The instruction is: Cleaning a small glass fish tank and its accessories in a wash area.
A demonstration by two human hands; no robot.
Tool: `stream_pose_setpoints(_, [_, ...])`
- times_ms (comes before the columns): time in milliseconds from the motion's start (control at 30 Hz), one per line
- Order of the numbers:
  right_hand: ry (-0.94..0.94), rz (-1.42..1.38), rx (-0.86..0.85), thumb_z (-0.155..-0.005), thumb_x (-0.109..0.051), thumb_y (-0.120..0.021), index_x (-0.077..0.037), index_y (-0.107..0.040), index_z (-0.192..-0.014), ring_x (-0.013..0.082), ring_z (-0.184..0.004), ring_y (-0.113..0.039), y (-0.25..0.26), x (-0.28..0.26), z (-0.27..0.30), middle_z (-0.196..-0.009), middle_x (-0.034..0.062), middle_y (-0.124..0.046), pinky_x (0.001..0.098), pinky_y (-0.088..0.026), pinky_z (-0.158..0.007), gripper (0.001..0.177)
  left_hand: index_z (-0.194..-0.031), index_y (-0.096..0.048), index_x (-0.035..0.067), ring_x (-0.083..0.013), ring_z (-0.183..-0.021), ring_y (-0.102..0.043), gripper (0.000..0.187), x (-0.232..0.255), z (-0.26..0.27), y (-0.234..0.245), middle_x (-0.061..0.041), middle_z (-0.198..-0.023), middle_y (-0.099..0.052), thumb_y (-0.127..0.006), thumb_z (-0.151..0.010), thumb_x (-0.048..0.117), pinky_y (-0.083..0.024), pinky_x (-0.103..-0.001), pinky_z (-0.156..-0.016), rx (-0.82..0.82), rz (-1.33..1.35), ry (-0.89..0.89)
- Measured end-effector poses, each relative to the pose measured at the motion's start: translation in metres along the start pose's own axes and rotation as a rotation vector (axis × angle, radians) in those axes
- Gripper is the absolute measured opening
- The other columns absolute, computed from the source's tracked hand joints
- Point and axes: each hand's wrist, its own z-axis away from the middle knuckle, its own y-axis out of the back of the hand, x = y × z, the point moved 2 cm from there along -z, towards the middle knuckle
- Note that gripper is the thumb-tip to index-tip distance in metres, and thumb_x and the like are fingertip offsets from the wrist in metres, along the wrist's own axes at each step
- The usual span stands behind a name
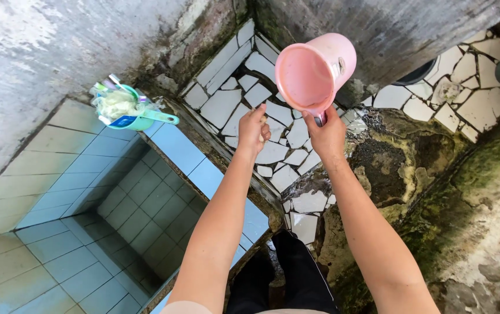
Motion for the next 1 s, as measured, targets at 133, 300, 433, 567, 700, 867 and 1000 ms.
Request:
stream_pose_setpoints(133, [-0.084, 0.015, -0.042, -0.092, -0.032, -0.079, -0.004, -0.069, -0.114, 0.0223, -0.07, -0.066, 0.008, 0.013, 0.004, -0.084, 0.0123, -0.073, 0.0358, -0.053, -0.07, 0.038, -0.084, -0.048, 0.012, -0.0107, -0.045, -0.036, 0.031, -0.008, -0.007, -0.003, 0.002, -0.064, -0.04, -0.071, -0.097, 0.028, -0.03, -0.031, -0.041, 0.013, -0.029, -0.043])
stream_pose_setpoints(300, [-0.017, -0.045, -0.017, -0.091, -0.031, -0.08, -0.002, -0.07, -0.114, 0.0166, -0.071, -0.067, 0.013, 0.036, 0.007, -0.085, 0.009, -0.074, 0.0331, -0.054, -0.071, 0.038, -0.09, -0.054, 0.008, -0.0131, -0.045, -0.046, 0.032, -0.01, 0.001, -0.016, -0.007, -0.07, -0.059, -0.059, -0.099, 0.038, -0.04, -0.031, -0.043, 0.012, -0.065, 0.093])
stream_pose_setpoints(433, [-0.089, -0.043, -0.046, -0.091, -0.033, -0.079, -0.003, -0.07, -0.115, 0.0181, -0.071, -0.066, 0.018, 0.04, 0.009, -0.086, 0.0093, -0.074, 0.0341, -0.053, -0.07, 0.039, -0.087, -0.055, 0.007, -0.0085, -0.04, -0.034, 0.041, -0.032, -0.014, -0.009, -0.001, -0.062, -0.051, -0.059, -0.1, 0.046, -0.027, -0.027, -0.037, -0.03, -0.164, 0.042])
stream_pose_setpoints(567, [-0.1, -0.033, -0.055, -0.091, -0.033, -0.08, -0.003, -0.07, -0.116, 0.0176, -0.073, -0.068, 0.018, 0.046, 0.01, -0.088, 0.0096, -0.075, 0.0335, -0.054, -0.073, 0.04, -0.076, -0.042, 0.01, -0.0076, -0.038, -0.026, 0.057, -0.023, 0.004, -0.028, 0.005, -0.052, -0.031, -0.052, -0.103, 0.059, -0.021, -0.027, -0.036, 0.006, -0.232, 0.006])
stream_pose_setpoints(700, [-0.079, -0.024, -0.043, -0.09, -0.031, -0.081, -0.002, -0.07, -0.115, 0.0188, -0.074, -0.066, 0.016, 0.052, 0.013, -0.089, 0.0112, -0.074, 0.034, -0.054, -0.073, 0.04, -0.067, -0.031, 0.015, -0.0077, -0.037, -0.021, 0.062, -0.022, 0.011, -0.041, 0.007, -0.05, -0.024, -0.047, -0.103, 0.063, -0.017, -0.028, -0.035, 0.019, -0.285, 0.031])
stream_pose_setpoints(867, [-0.064, -0.069, -0.058, -0.09, -0.03, -0.079, -0.002, -0.07, -0.114, 0.0175, -0.076, -0.068, 0.016, 0.052, 0.014, -0.09, 0.0097, -0.075, 0.0334, -0.054, -0.075, 0.038, -0.067, -0.035, 0.015, -0.0102, -0.036, -0.022, 0.055, -0.039, -0.004, -0.037, 0.005, -0.049, -0.026, -0.051, -0.103, 0.053, -0.016, -0.031, -0.035, 0.018, -0.278, 0.032])
stream_pose_setpoints(1000, [-0.115, -0.028, -0.067, -0.091, -0.031, -0.08, -0.002, -0.07, -0.113, 0.0183, -0.076, -0.069, 0.019, 0.055, 0.012, -0.09, 0.0099, -0.075, 0.0347, -0.055, -0.075, 0.038, -0.066, -0.033, 0.015, -0.0106, -0.037, -0.023, 0.053, -0.047, -0.009, -0.033, 0.005, -0.05, -0.025, -0.054, -0.104, 0.046, -0.018, -0.032, -0.036, 0.033, -0.27, 0.045])
